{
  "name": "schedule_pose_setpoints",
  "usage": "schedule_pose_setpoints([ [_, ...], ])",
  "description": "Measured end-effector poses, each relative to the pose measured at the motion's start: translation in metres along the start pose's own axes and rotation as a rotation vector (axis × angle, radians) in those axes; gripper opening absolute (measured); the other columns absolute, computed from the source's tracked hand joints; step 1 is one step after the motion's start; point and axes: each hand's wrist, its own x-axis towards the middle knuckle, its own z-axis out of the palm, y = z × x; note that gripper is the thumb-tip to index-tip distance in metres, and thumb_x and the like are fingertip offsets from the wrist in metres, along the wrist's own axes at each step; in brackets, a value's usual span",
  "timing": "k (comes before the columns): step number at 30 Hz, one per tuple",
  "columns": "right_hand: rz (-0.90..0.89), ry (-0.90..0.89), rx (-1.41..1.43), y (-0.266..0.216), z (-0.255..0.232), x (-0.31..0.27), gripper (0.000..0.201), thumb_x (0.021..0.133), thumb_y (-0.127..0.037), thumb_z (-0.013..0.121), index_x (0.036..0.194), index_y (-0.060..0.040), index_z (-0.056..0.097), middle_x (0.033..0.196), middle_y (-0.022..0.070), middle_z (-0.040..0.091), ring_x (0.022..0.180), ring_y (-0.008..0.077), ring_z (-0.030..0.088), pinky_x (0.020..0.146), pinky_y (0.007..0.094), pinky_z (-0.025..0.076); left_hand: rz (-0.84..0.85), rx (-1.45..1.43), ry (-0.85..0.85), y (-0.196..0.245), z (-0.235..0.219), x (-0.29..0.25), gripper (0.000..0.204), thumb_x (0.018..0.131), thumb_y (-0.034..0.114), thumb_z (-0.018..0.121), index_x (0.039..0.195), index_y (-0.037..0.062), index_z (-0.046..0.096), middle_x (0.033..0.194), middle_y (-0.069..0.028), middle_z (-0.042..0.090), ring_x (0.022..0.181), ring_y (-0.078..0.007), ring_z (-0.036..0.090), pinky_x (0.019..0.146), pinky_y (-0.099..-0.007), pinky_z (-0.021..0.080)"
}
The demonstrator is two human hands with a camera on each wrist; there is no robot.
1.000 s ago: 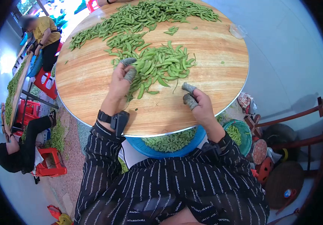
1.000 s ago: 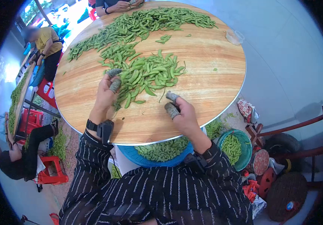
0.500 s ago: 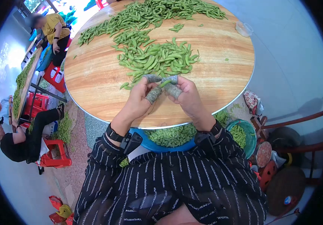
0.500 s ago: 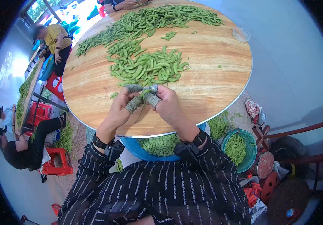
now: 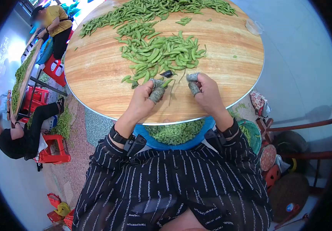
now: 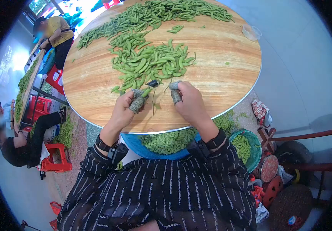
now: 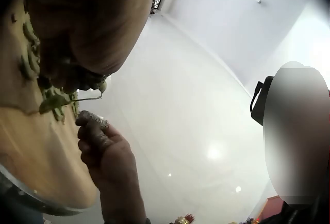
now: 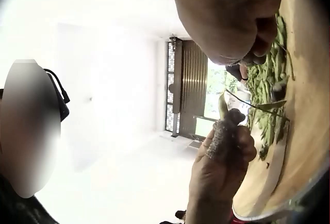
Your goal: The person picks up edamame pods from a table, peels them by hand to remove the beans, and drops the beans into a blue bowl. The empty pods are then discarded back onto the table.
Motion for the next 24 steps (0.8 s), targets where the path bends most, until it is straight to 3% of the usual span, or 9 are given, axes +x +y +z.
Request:
schedule_pose_setpoints([
  [4, -0.005, -0.019, -0.122, -0.01, -0.01, 0.005, 0.02, 0.07, 0.005, 0.049, 0.089, 0.0005, 0.055, 0.074, 0.0112, 0.048, 0.067, 0.0226, 0.05, 0.06, 0.0276, 0.04, 0.019, 0.021, 0.005, -0.019, -0.005, 0.007, 0.009, 0.081, 0.003, 0.052, 0.089, -0.0008, 0.053, 0.072, 0.0, 0.053, 0.064, -0.0057, 0.046, 0.056, -0.0197, 0.039],
  [5, -0.074, -0.084, -0.234, -0.011, -0.012, 0.009, 0.021, 0.069, 0.003, 0.05, 0.089, -0.0002, 0.055, 0.079, 0.0128, 0.05, 0.07, 0.026, 0.051, 0.062, 0.0321, 0.041, 0.079, 0.025, 0.027, -0.022, -0.005, 0.008, 0.009, 0.081, 0.003, 0.051, 0.089, -0.0005, 0.053, 0.074, -0.0001, 0.054, 0.065, -0.0057, 0.047, 0.056, -0.0192, 0.039],
  [6, -0.146, -0.148, -0.346, -0.011, -0.012, 0.014, 0.021, 0.068, 0.001, 0.05, 0.089, -0.0009, 0.055, 0.083, 0.0144, 0.052, 0.074, 0.0294, 0.052, 0.065, 0.0367, 0.043, -0.09, -0.254, 0.001, -0.02, -0.007, 0.009, 0.008, 0.082, 0.001, 0.049, 0.089, 0.0002, 0.053, 0.074, -0.0003, 0.054, 0.065, -0.0061, 0.048, 0.057, -0.0188, 0.039],
  [10, -0.315, -0.152, -0.413, 0.002, 0.01, 0.035, 0.021, 0.067, -0.002, 0.052, 0.087, -0.0019, 0.054, 0.084, 0.0134, 0.052, 0.078, 0.0299, 0.051, 0.067, 0.0388, 0.042, -0.123, -0.358, 0.005, -0.008, -0.011, 0.004, 0.008, 0.083, 0.003, 0.049, 0.09, 0.0002, 0.052, 0.073, -0.0015, 0.053, 0.063, -0.0068, 0.048, 0.056, -0.0188, 0.039],
  [12, -0.573, -0.053, -0.363, 0.005, 0.027, 0.046, 0.017, 0.066, -0.004, 0.053, 0.083, -0.0022, 0.055, 0.081, 0.0127, 0.052, 0.079, 0.0303, 0.05, 0.068, 0.0385, 0.042, -0.131, -0.435, -0.03, -0.01, -0.015, 0.002, 0.008, 0.083, 0.004, 0.048, 0.09, -0.0001, 0.05, 0.072, -0.0032, 0.053, 0.06, -0.0077, 0.047, 0.054, -0.0184, 0.038],
  [13, -0.573, -0.055, -0.361, 0.005, 0.033, 0.049, 0.017, 0.066, -0.004, 0.053, 0.083, -0.0022, 0.055, 0.081, 0.0127, 0.052, 0.079, 0.0303, 0.05, 0.068, 0.0385, 0.042, -0.131, -0.435, -0.027, -0.008, -0.016, 0.0, 0.008, 0.083, 0.004, 0.048, 0.09, -0.0001, 0.05, 0.072, -0.0032, 0.053, 0.06, -0.0077, 0.047, 0.054, -0.0184, 0.038],
  [18, -0.499, -0.209, -0.612, 0.008, 0.042, 0.052, 0.013, 0.066, -0.003, 0.051, 0.079, -0.0028, 0.055, 0.076, 0.013, 0.051, 0.075, 0.0298, 0.049, 0.066, 0.0379, 0.041, -0.174, -0.627, 0.031, -0.003, -0.02, -0.008, 0.009, 0.082, 0.004, 0.048, 0.091, 0.0, 0.049, 0.072, -0.005, 0.054, 0.059, -0.0083, 0.048, 0.051, -0.018, 0.036],
  [22, -0.299, -0.169, -0.481, -0.003, 0.033, 0.046, 0.014, 0.075, -0.004, 0.045, 0.083, -0.0021, 0.057, 0.079, 0.0095, 0.055, 0.074, 0.0236, 0.052, 0.062, 0.0332, 0.042, -0.135, -0.634, 0.103, -0.014, -0.026, -0.003, 0.012, 0.082, 0.002, 0.049, 0.093, 0.0005, 0.048, 0.072, -0.0054, 0.054, 0.06, -0.0089, 0.049, 0.051, -0.0185, 0.037],
  [24, 0.245, -0.288, 0.387, -0.022, 0.025, 0.039, 0.019, 0.084, -0.009, 0.041, 0.088, -0.0003, 0.057, 0.086, 0.0072, 0.058, 0.071, 0.0171, 0.054, 0.056, 0.0257, 0.042, -0.129, -0.632, 0.103, -0.009, -0.023, 0.0, 0.015, 0.08, 0.001, 0.051, 0.095, 0.0014, 0.047, 0.072, -0.0041, 0.054, 0.059, -0.0084, 0.048, 0.051, -0.0191, 0.038],
])
